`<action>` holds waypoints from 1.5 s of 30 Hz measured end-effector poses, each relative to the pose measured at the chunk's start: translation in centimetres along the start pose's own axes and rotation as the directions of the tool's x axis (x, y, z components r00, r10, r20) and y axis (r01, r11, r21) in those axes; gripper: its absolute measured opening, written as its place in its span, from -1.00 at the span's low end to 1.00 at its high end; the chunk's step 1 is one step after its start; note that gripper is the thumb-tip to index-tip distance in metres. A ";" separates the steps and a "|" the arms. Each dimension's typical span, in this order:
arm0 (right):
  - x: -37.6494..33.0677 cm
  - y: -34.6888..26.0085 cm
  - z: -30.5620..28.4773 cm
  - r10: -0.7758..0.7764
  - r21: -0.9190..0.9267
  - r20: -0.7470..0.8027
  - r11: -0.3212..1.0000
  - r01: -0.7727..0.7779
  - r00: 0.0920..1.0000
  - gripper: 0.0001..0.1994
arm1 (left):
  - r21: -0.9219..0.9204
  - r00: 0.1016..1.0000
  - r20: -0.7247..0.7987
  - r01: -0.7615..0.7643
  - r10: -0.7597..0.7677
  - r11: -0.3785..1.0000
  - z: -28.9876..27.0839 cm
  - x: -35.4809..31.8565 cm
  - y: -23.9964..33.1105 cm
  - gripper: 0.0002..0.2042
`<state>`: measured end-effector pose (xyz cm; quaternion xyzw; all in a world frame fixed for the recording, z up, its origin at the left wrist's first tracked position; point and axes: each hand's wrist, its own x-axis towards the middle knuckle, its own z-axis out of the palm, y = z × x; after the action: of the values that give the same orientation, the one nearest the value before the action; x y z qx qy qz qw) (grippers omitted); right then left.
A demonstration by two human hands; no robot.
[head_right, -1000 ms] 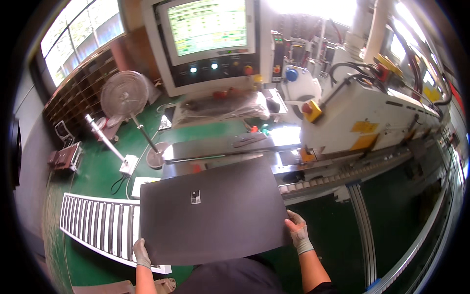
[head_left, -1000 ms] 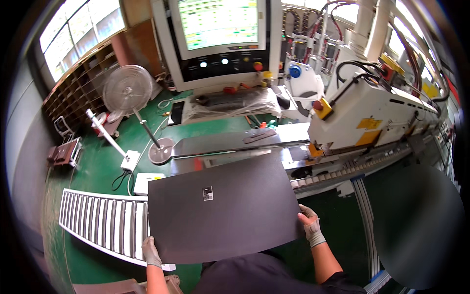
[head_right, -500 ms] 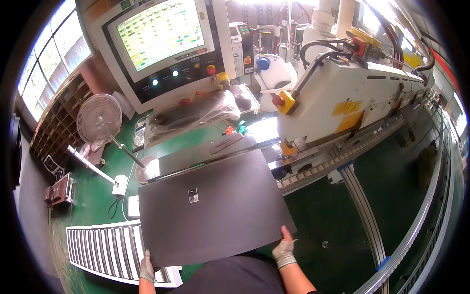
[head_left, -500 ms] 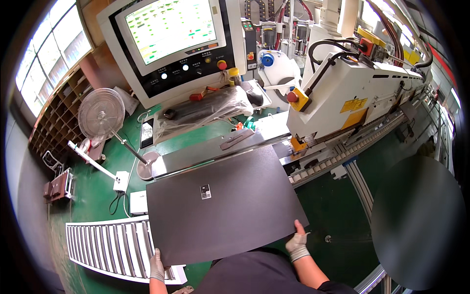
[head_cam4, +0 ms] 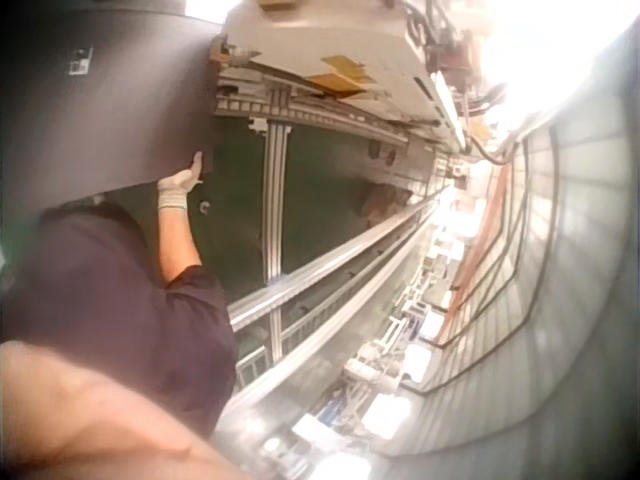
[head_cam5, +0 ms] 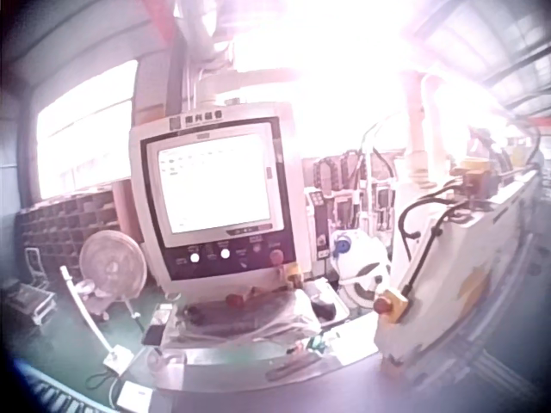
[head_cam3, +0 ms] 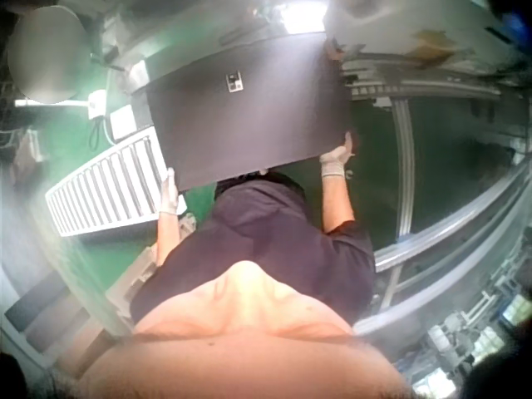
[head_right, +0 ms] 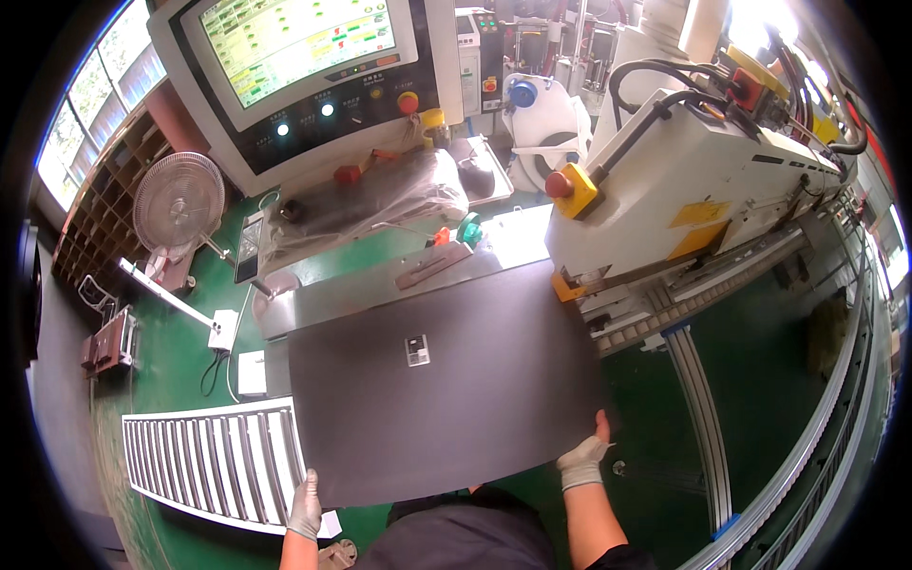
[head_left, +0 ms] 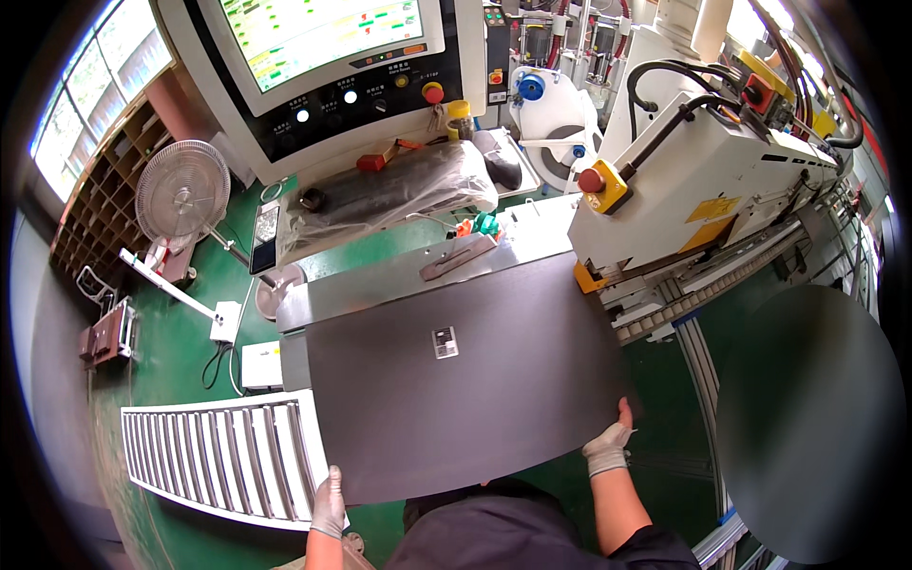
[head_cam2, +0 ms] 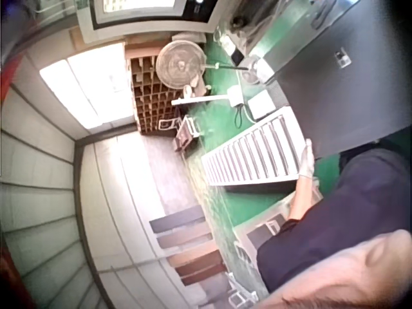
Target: The person picks up dark gray boards from a stack and feeds them one at a time into an edge banding machine, using a control panel to adjust settings between sets.
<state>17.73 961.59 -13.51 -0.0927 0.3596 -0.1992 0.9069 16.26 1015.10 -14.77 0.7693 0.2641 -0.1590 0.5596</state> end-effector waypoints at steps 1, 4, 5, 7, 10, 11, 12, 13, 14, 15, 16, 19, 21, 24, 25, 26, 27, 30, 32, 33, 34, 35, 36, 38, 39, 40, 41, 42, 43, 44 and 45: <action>0.5 -1.0 0.0 -0.012 0.000 0.002 1.000 0.012 1.000 -0.55 | 0.040 1.000 0.003 0.026 -0.026 0.999 1.3 -0.5 1.7 -0.16; 2.2 -3.8 -0.2 -0.087 -0.051 -0.033 0.995 0.086 0.996 -0.55 | 0.068 0.995 0.064 0.070 -0.075 0.995 4.2 -2.1 4.2 -0.16; 2.7 -4.7 -0.3 -0.145 -0.092 -0.047 0.986 0.140 0.988 -0.54 | 0.041 0.996 0.083 0.035 -0.039 0.999 5.3 -2.4 4.6 -0.16; 3.5 -6.7 0.0 -0.187 -0.109 -0.025 0.977 0.184 0.982 -0.54 | 0.035 0.988 0.103 0.111 -0.114 0.993 7.7 -3.3 7.4 -0.15; 4.5 -9.2 0.3 -0.234 -0.139 -0.024 0.964 0.229 0.972 -0.54 | 0.132 0.990 0.135 -0.059 0.041 0.990 10.1 -3.1 7.1 -0.15; 4.9 -9.9 0.3 -0.253 -0.169 -0.030 0.955 0.245 0.967 -0.54 | 0.179 0.979 0.196 -0.091 0.055 0.980 10.2 -2.3 5.8 -0.16; 5.1 -10.8 -0.5 -0.246 -0.169 -0.033 0.957 0.237 0.969 -0.54 | 0.298 0.967 0.253 -0.113 0.036 0.948 10.8 -1.2 5.6 -0.20; 5.4 -11.6 -1.1 -0.264 -0.190 -0.002 0.947 0.259 0.965 -0.53 | 0.403 0.953 0.301 -0.143 0.017 0.904 11.4 -0.8 7.0 -0.25; 5.7 -11.8 -1.8 -0.282 -0.210 0.030 0.936 0.282 0.959 -0.52 | 0.402 0.957 0.290 -0.141 0.020 0.905 12.2 -0.7 8.3 -0.25; 5.5 -11.4 -2.0 -0.281 -0.207 0.033 0.937 0.281 0.959 -0.52 | 0.646 0.955 0.291 -0.240 0.058 0.725 13.6 -1.1 11.5 -0.37; 4.9 -10.2 -1.7 -0.246 -0.163 0.052 0.954 0.251 0.968 -0.51 | 0.826 0.948 0.303 -0.310 0.094 0.471 14.4 -1.1 13.7 -0.49; 1.1 -4.2 -0.7 -0.062 -0.073 0.099 0.995 0.069 0.993 -0.52 | 0.562 0.535 0.135 -0.735 0.834 0.380 14.9 1.6 15.2 -0.76; -2.2 0.8 0.4 0.020 -0.144 0.063 0.989 -0.011 0.998 -0.53 | 0.641 0.537 0.124 -0.685 0.835 0.346 15.0 4.2 15.5 -0.66; -4.1 4.5 1.2 0.006 -0.260 -0.096 0.965 -0.031 0.995 -0.52 | 0.705 0.533 0.099 -0.634 0.840 0.319 15.7 7.7 13.6 -0.73; -3.0 4.4 0.3 0.032 -0.177 -0.064 0.983 -0.043 0.997 -0.50 | 0.699 0.591 0.155 -0.632 0.792 0.335 15.9 8.1 13.7 -0.78; -2.0 4.0 -0.6 0.055 -0.094 -0.030 0.994 -0.058 0.998 -0.49 | 0.693 0.642 0.211 -0.630 0.737 0.351 16.1 8.3 13.6 -0.81; -1.7 3.3 -0.2 0.052 -0.104 -0.027 0.993 -0.054 0.998 -0.49 | 0.687 0.644 0.204 -0.631 0.738 0.360 16.3 8.7 13.3 -0.81; -1.1 0.9 0.7 0.080 -0.038 0.043 0.996 -0.079 0.996 -0.45 | 0.686 0.390 0.095 -0.692 0.916 0.224 16.5 9.5 11.9 -0.82; -0.3 -0.3 0.8 0.013 -0.077 -0.021 0.997 -0.015 1.000 -0.46 | 0.689 0.391 0.124 -0.695 0.912 0.205 16.1 9.9 11.5 -0.80; 0.2 -1.6 1.1 -0.048 -0.115 -0.070 0.993 0.040 0.996 -0.46 | 0.698 0.382 0.142 -0.692 0.913 0.182 16.5 10.3 11.7 -0.79; 0.8 -2.6 0.9 -0.095 -0.101 -0.066 0.991 0.088 0.993 -0.46 | 0.721 0.376 0.156 -0.675 0.913 0.155 16.5 10.4 11.4 -0.77; 1.6 -3.3 0.4 -0.144 -0.170 -0.096 0.977 0.126 0.985 -0.46 | 0.736 0.360 0.171 -0.666 0.917 0.124 16.4 10.7 11.0 -0.74; 2.3 -4.4 -0.3 -0.207 -0.240 -0.132 0.956 0.171 0.970 -0.45 | 0.742 0.438 0.183 -0.649 0.880 0.169 16.3 11.2 10.4 -0.72; 6.0 -6.2 -3.7 -0.346 -0.284 -0.174 0.914 0.290 0.922 -0.41 | 0.728 0.385 0.158 -0.668 0.909 0.156 16.0 12.1 9.2 -0.70; 6.5 -6.4 -2.5 -0.377 -0.317 -0.281 0.905 0.285 0.883 -0.42 | 0.738 0.388 0.152 -0.656 0.909 0.157 15.7 12.4 9.0 -0.71; 7.1 -6.7 -1.1 -0.394 -0.334 -0.388 0.903 0.272 0.833 -0.42 | 0.700 0.363 0.187 -0.701 0.913 0.135 15.3 12.8 9.1 -0.74; 7.9 -7.8 -1.7 -0.370 -0.230 -0.329 0.924 0.307 0.869 -0.45 | 0.689 0.397 0.204 -0.708 0.895 0.157 15.6 13.4 8.8 -0.73; 8.6 -9.4 -2.3 -0.349 -0.124 -0.258 0.937 0.327 0.901 -0.47 | 0.650 0.403 0.208 -0.738 0.891 0.182 16.4 12.6 9.6 -0.73; 8.2 -9.5 -2.4 -0.369 -0.089 -0.258 0.929 0.359 0.893 -0.47 | 0.654 0.346 0.178 -0.741 0.921 0.152 15.9 13.6 8.0 -0.71; 7.8 -9.8 -3.2 -0.342 -0.041 -0.197 0.939 0.341 0.919 -0.52 | 0.640 0.339 0.144 -0.748 0.930 0.173 16.7 12.4 8.8 -0.70; 7.7 -9.3 -3.9 -0.303 -0.002 -0.126 0.952 0.306 0.944 -0.56 | 0.628 0.316 0.160 -0.763 0.935 0.150 17.5 10.6 9.3 -0.70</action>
<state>17.38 949.78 -18.11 -0.1265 0.3953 -0.3453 0.8417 31.18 998.79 -18.94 0.9237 -0.2156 0.2198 0.2279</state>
